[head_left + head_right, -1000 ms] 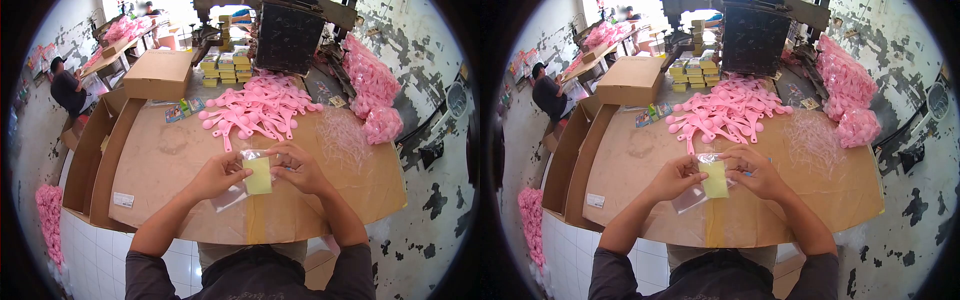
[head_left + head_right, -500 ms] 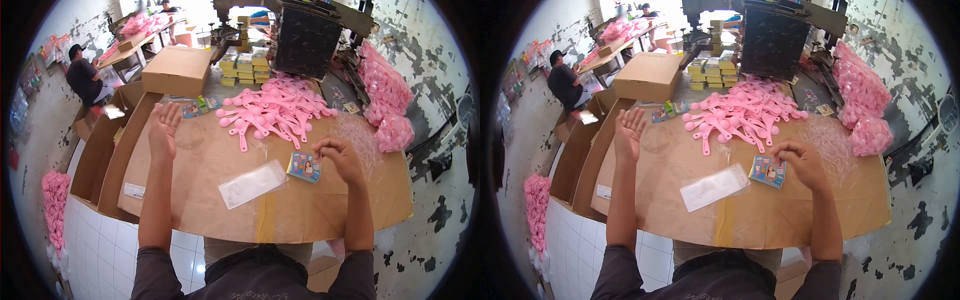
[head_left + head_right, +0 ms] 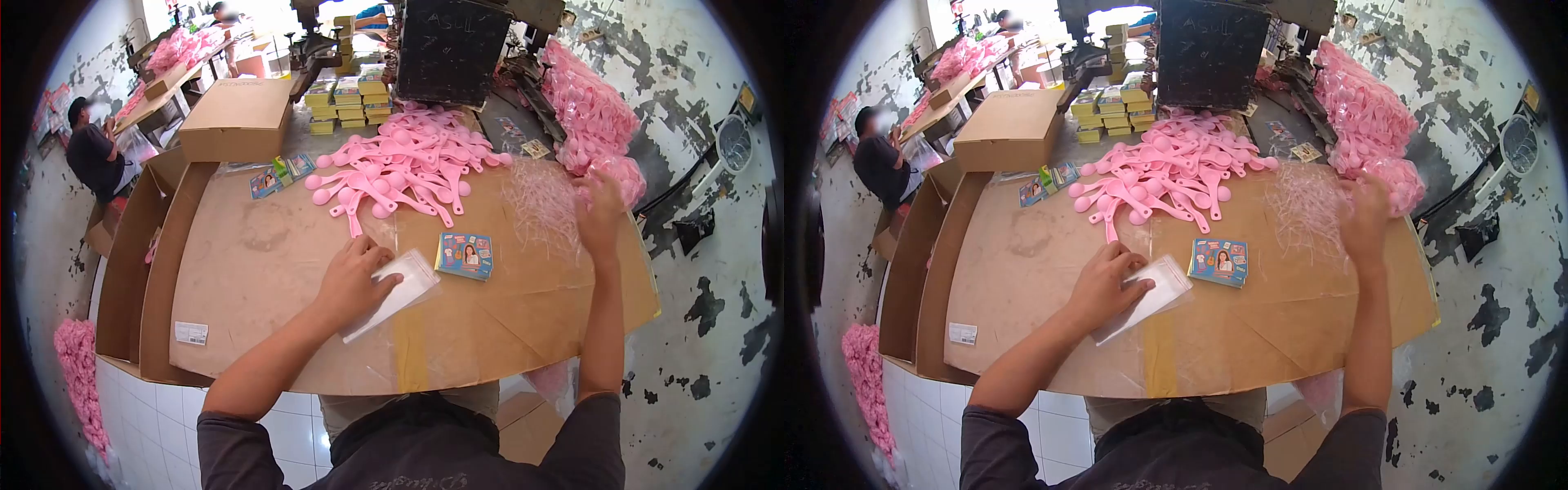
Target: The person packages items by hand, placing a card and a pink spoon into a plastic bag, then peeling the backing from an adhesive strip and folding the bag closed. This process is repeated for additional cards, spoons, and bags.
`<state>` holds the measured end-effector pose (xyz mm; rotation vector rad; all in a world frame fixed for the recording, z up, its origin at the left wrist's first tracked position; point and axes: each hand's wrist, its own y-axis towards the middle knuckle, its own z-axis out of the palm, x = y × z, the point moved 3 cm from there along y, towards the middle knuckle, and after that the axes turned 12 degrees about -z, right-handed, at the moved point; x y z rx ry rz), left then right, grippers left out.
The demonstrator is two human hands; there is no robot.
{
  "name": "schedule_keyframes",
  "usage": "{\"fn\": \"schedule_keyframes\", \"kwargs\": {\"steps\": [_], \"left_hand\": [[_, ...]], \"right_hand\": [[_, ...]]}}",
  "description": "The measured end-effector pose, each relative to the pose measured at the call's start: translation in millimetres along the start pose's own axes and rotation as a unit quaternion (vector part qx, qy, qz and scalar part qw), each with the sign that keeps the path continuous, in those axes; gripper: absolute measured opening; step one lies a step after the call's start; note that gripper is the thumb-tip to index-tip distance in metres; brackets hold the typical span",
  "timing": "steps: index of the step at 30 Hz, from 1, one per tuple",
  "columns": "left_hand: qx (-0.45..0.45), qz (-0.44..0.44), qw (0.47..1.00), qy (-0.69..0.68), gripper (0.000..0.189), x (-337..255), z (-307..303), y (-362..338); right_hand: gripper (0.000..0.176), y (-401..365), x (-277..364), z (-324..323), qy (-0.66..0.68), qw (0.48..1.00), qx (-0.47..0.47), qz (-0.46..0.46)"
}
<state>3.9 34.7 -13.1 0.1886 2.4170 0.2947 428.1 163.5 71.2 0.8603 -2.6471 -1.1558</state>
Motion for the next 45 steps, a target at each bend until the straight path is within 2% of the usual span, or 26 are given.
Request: {"fn": "schedule_keyframes", "kwargs": {"steps": [1,3,5,8,11,14,17,20,23,26,29,32,35,38,41,45], "left_hand": [[0.011,-0.017,1.0,-0.014,0.035,-1,0,0],[0.04,-0.067,0.996,-0.052,0.032,1,0,2],[0.073,-0.138,0.982,-0.102,0.028,5,1,2],[0.04,-0.146,0.972,-0.182,0.024,1,-6,2],[0.063,-0.155,0.975,-0.149,0.025,10,-5,3],[0.011,-0.079,0.989,-0.121,0.022,11,-3,4],[-0.004,-0.063,0.989,-0.131,0.018,5,-8,4],[0.05,-0.101,0.985,-0.133,0.013,2,-12,5],[0.064,-0.111,0.967,-0.22,0.009,5,-8,4],[0.02,-0.058,0.961,-0.27,0.006,7,-7,5],[0.042,-0.035,0.97,-0.235,0.008,12,-15,7],[0.107,-0.111,0.902,-0.403,0.02,19,-8,7],[0.157,-0.171,0.862,-0.451,0.02,9,-12,5],[0.151,-0.177,0.862,-0.451,0.019,5,-8,5],[0.211,-0.203,0.871,-0.393,0.023,14,0,5],[0.259,-0.16,0.848,-0.435,0.023,10,-4,4]], "right_hand": [[0.03,5,32,-3,0.086,0.996,0.016,-0.01],[0.024,7,85,12,0.283,0.95,0.13,-0.03],[0.022,6,125,25,0.291,0.94,0.162,-0.079],[0.023,3,132,49,0.284,0.933,0.212,-0.064],[0.022,7,123,54,0.367,0.898,0.241,0.038],[0.02,6,118,55,0.375,0.903,0.208,0.025],[0.018,28,133,24,0.367,0.915,0.167,0.014],[0.017,43,151,18,0.441,0.875,0.199,0.027],[0.017,52,171,29,0.465,0.863,0.196,-0.008],[0.017,46,183,49,0.444,0.881,0.15,-0.067],[0.017,30,190,64,0.298,0.932,0.088,-0.185],[0.015,26,192,63,0.292,0.932,0.065,-0.207],[0.017,27,189,55,0.418,0.905,0.012,-0.077],[0.02,27,183,46,0.435,0.897,0.033,0.071],[0.022,22,182,52,0.469,0.881,0.035,0.054],[0.023,20,183,56,0.465,0.884,0.022,0.033]]}}
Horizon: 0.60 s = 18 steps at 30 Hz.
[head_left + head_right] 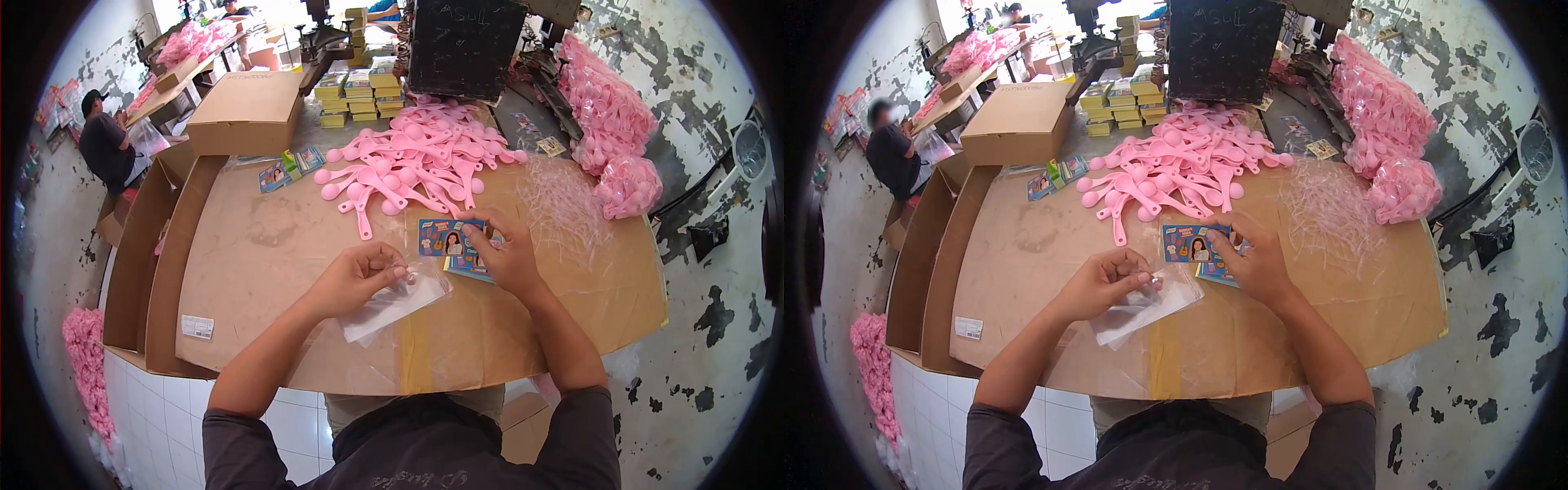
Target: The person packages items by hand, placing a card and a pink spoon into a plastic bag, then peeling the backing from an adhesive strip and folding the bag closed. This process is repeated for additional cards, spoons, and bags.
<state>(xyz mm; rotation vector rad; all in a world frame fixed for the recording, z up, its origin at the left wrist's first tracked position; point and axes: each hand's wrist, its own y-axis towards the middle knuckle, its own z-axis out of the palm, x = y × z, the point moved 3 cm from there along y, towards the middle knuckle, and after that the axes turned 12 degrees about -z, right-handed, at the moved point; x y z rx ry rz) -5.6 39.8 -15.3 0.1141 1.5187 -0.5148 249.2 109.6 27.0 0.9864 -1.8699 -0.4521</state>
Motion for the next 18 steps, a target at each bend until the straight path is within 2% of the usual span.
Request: {"fn": "schedule_keyframes", "kwargs": {"steps": [5,8,11,14,18], "left_hand": [[0.07,0.012,0.997,-0.016,0.022,-14,8,-12],[0.053,-0.01,0.998,-0.016,0.022,-13,9,-13],[0.08,-0.013,0.993,0.081,0.033,-19,12,-15],[0.125,-0.006,0.988,0.085,0.043,-18,23,-21],[0.038,-0.021,0.995,0.094,0.047,-28,20,-22]], "right_hand": [[0.022,0,-5,-3,0.017,1.0,-0.006,0.018],[0.021,0,1,-4,0.027,0.999,-0.022,0.023],[0.022,0,0,-3,0.03,0.999,-0.009,0.011],[0.022,-1,0,-1,0.04,0.999,0.014,0.017],[0.021,-1,3,-3,0.035,0.999,0.0,0.016]]}}
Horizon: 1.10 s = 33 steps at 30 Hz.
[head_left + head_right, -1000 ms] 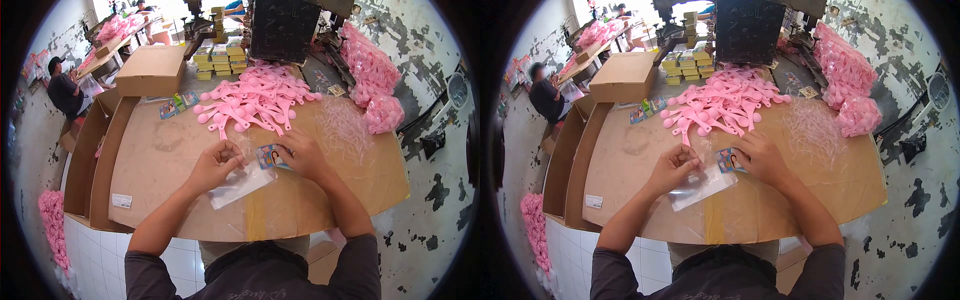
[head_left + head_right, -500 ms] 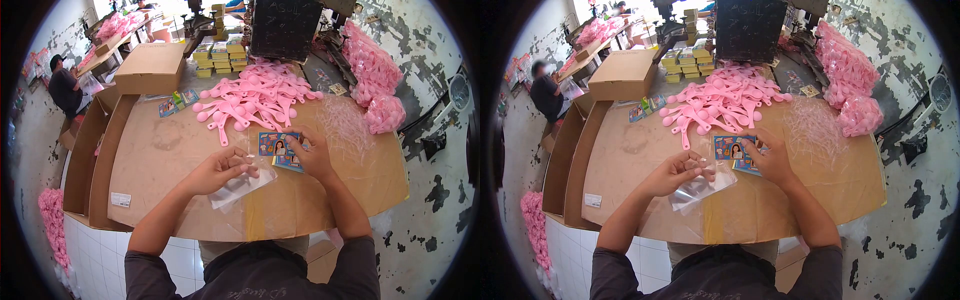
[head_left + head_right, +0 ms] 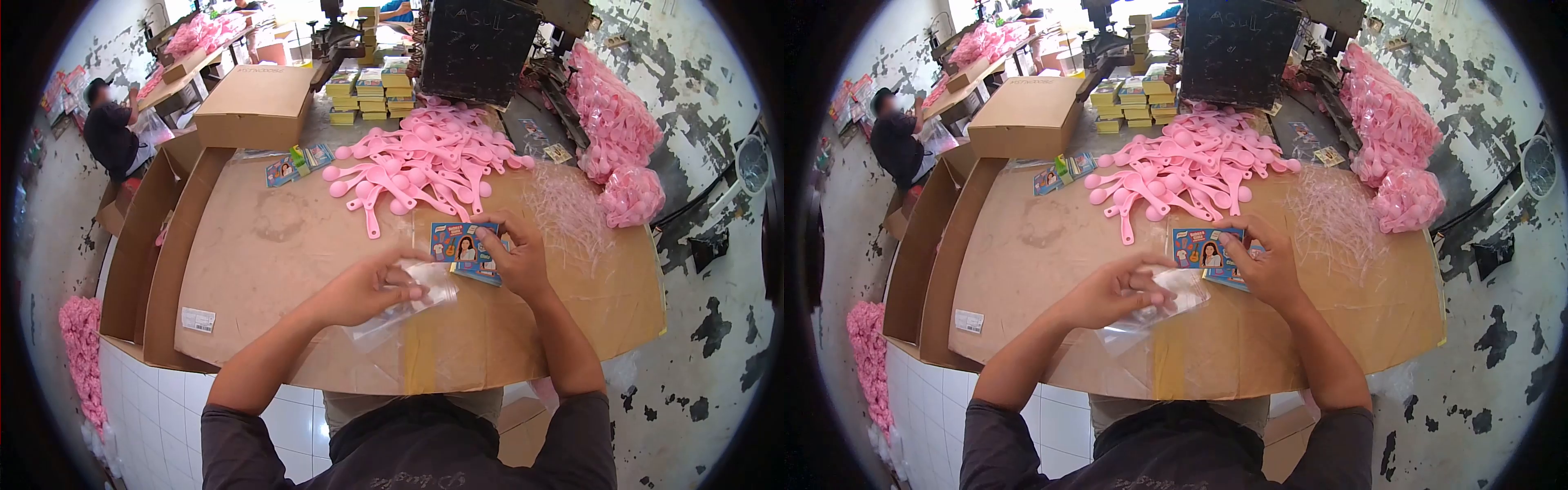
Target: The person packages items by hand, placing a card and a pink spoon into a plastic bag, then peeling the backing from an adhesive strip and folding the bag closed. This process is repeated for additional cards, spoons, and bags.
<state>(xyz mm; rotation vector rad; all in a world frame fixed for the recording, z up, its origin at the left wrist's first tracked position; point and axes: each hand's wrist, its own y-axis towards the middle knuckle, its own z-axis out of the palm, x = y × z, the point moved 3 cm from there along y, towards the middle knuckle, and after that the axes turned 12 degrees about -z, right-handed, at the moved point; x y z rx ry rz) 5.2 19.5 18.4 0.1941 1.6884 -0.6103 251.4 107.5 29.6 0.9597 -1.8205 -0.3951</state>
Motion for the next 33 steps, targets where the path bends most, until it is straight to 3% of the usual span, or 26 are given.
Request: {"fn": "schedule_keyframes", "kwargs": {"steps": [3,8,11,14,17,20,23,26,29,32,33], "left_hand": [[-0.061,0.042,0.986,-0.148,0.049,8,-7,7],[-0.091,0.059,0.988,-0.106,0.05,7,-8,7],[-0.093,0.051,0.99,-0.098,0.052,9,-7,8],[-0.09,0.051,0.991,-0.085,0.055,11,-3,8],[-0.093,0.04,0.995,-0.004,0.056,8,4,5],[-0.087,0.04,0.995,0.017,0.055,9,11,4],[-0.099,0.043,0.994,-0.02,0.056,11,8,7],[-0.12,0.072,0.989,-0.048,0.056,12,5,9],[-0.119,0.063,0.99,-0.035,0.054,6,4,3],[-0.129,0.052,0.99,-0.01,0.051,6,3,2],[-0.137,0.053,0.989,-0.003,0.05,6,2,2]], "right_hand": [[0.022,-2,-1,-1,0.01,1.0,-0.006,0.018],[0.022,-5,3,8,0.103,0.99,-0.051,0.08],[0.022,-4,3,8,0.075,0.997,-0.015,0.007],[0.021,1,14,4,0.007,0.993,0.104,-0.052],[0.023,0,22,15,0.017,0.985,0.161,-0.056],[0.024,-8,31,30,0.118,0.984,0.117,0.068],[0.024,-8,25,38,0.243,0.964,-0.047,0.102],[0.019,-15,5,36,0.204,0.973,0.01,0.107],[0.018,-3,31,34,0.061,0.986,0.11,-0.111],[0.024,5,24,28,0.071,0.977,0.152,-0.129],[0.026,13,13,20,0.013,0.988,0.142,-0.055]]}}
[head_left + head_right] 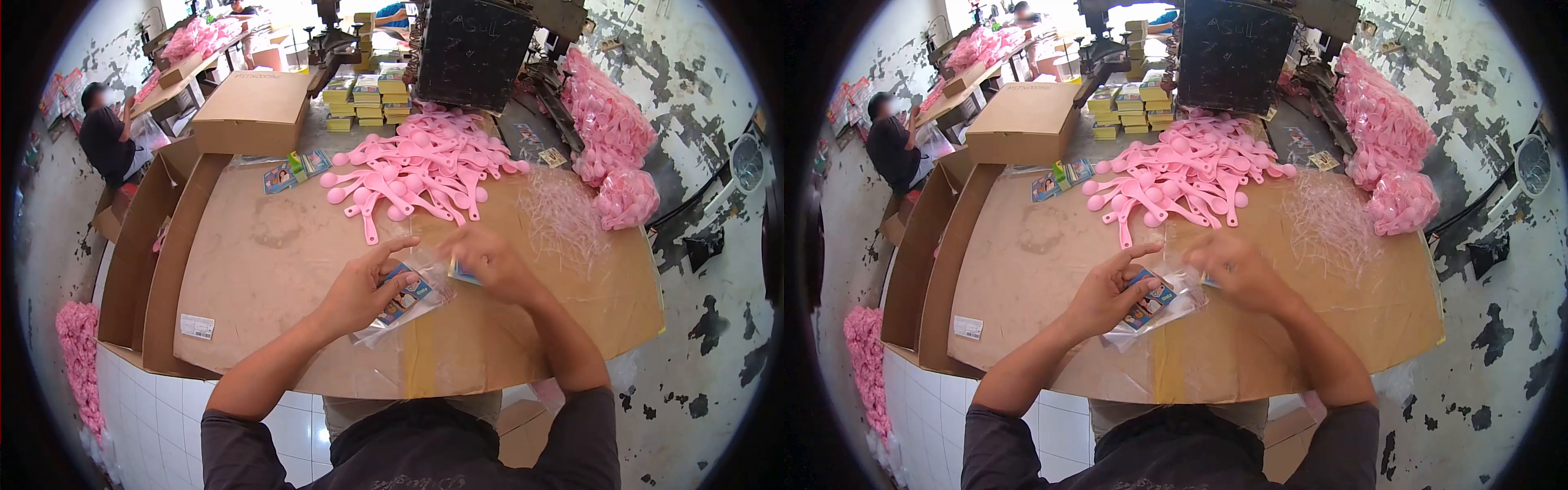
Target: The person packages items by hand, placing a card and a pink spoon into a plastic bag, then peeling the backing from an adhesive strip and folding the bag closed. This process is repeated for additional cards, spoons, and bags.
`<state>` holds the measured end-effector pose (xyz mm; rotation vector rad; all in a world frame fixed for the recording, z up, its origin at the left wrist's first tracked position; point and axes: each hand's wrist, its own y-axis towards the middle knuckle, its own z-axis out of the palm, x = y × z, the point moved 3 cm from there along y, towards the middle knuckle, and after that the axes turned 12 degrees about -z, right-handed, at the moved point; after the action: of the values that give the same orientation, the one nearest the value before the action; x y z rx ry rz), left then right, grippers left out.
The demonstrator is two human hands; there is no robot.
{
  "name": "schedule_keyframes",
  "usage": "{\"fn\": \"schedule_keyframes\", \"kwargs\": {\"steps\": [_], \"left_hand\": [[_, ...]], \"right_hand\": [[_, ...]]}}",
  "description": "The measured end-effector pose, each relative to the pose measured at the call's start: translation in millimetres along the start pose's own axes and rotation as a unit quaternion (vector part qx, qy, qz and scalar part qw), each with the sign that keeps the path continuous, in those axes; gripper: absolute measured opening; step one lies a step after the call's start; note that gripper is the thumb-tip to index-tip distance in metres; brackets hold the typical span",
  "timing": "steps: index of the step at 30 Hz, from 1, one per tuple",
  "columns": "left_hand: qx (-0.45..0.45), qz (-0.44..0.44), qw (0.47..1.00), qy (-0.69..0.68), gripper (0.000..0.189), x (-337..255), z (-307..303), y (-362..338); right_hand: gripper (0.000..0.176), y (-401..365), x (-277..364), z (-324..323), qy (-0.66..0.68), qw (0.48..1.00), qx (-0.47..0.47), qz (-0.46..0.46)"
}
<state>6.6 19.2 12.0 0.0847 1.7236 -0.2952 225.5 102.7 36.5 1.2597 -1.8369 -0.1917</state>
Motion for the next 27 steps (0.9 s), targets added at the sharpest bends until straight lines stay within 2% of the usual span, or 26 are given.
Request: {"fn": "schedule_keyframes", "kwargs": {"steps": [2,4,7,10,13,16,17,19,22,25,27], "left_hand": [[-0.011,-0.02,0.999,-0.049,0.044,-2,-2,1],[-0.018,-0.027,0.997,-0.071,0.038,0,-3,2],[-0.022,-0.022,0.998,-0.06,0.031,4,-3,5],[-0.012,-0.035,0.998,-0.049,0.028,3,-3,3],[0.007,-0.042,0.998,-0.054,0.028,4,-7,5],[0.014,-0.056,0.996,-0.07,0.029,5,-11,5],[0.014,-0.063,0.995,-0.077,0.029,2,-12,4],[0.014,-0.057,0.993,-0.1,0.029,2,-12,5],[0.015,-0.028,0.991,-0.133,0.03,5,-7,6],[0.01,-0.02,0.991,-0.129,0.032,6,-3,6],[0.004,-0.018,0.993,-0.117,0.032,4,-2,5]], "right_hand": [[0.03,7,-30,-26,-0.094,0.982,-0.019,0.164],[0.031,14,-65,-42,-0.163,0.961,0.012,0.223],[0.033,12,-111,-39,-0.336,0.932,-0.013,0.137],[0.034,18,-127,-33,-0.373,0.915,-0.019,0.153],[0.033,21,-136,-39,-0.338,0.924,-0.03,0.178],[0.028,22,-130,-52,-0.148,0.969,-0.096,0.174],[0.025,22,-123,-52,-0.118,0.981,-0.069,0.138],[0.02,26,-62,-55,-0.056,0.996,-0.011,0.068],[0.016,26,7,-47,0.013,0.995,0.083,0.047],[0.013,22,22,-43,0.025,0.999,0.021,0.026],[0.012,26,34,-45,-0.001,0.997,0.072,0.024]]}}
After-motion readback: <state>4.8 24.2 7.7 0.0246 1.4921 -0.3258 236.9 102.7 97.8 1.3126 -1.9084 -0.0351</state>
